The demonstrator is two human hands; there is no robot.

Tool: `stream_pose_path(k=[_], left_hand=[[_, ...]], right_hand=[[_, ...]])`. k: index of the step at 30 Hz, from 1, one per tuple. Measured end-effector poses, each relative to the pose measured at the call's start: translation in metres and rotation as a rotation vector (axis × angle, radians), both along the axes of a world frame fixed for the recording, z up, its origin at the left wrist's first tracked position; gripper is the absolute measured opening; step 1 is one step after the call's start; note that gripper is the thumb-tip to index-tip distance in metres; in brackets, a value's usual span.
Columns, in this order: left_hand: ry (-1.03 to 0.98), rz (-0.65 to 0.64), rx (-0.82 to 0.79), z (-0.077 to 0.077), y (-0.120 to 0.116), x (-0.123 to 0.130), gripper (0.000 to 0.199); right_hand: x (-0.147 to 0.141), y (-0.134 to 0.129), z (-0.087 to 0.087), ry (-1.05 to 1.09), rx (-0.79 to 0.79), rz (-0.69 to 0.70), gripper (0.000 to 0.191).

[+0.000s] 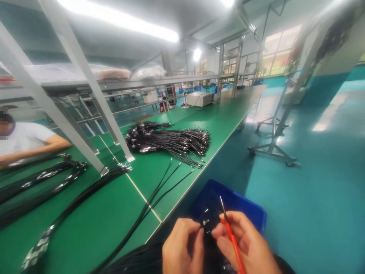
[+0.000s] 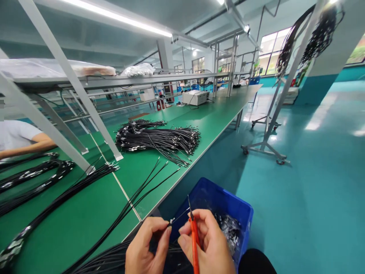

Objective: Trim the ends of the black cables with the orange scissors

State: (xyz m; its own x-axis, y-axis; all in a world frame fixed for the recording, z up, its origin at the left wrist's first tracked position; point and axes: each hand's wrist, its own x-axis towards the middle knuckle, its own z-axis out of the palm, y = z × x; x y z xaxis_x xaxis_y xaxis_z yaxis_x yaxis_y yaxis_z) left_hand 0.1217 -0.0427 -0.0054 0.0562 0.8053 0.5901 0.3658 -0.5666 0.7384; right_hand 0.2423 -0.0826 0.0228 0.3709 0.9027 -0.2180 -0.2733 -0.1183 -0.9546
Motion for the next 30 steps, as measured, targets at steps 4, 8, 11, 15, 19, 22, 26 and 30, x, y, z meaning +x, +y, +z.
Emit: stream_pose_path(k=[4, 8, 11, 15, 19, 22, 26, 30], left_hand=[[0.097, -0.045, 0.107, 0.001, -0.004, 0.001, 0.014], [0.157, -0.094, 0.056, 0.001, -0.005, 0.001, 0.015], [0.223, -0.168, -0.074, 0.005, -0.003, -0.002, 0.015], [0.261, -0.146, -0.118, 0.013, -0.002, -0.002, 0.013], [0.273, -0.068, -0.078, 0.015, -0.006, 0.003, 0.015], [0.327, -0.034, -0.042, 0.014, -0.008, 0.006, 0.017], [0.377, -0.052, -0.062, 0.013, -0.008, 0.003, 0.018], [0.268, -0.182, -0.176, 0.016, -0.001, -0.007, 0.016]], right_hand=[[-0.005, 0.007, 0.010, 0.062, 0.071, -0.111, 0.039], [-0.007, 0.013, 0.008, 0.008, 0.109, -0.177, 0.038], [-0.007, 0.013, 0.003, -0.022, 0.134, -0.190, 0.038], [-0.004, 0.008, -0.001, 0.084, 0.095, -0.139, 0.046], [0.000, 0.009, -0.003, 0.201, 0.031, -0.080, 0.049], [0.000, 0.013, -0.004, 0.183, 0.013, -0.068, 0.050], [-0.005, 0.014, -0.006, 0.071, 0.038, -0.083, 0.043], [-0.005, 0.008, -0.004, -0.009, 0.074, -0.070, 0.042]])
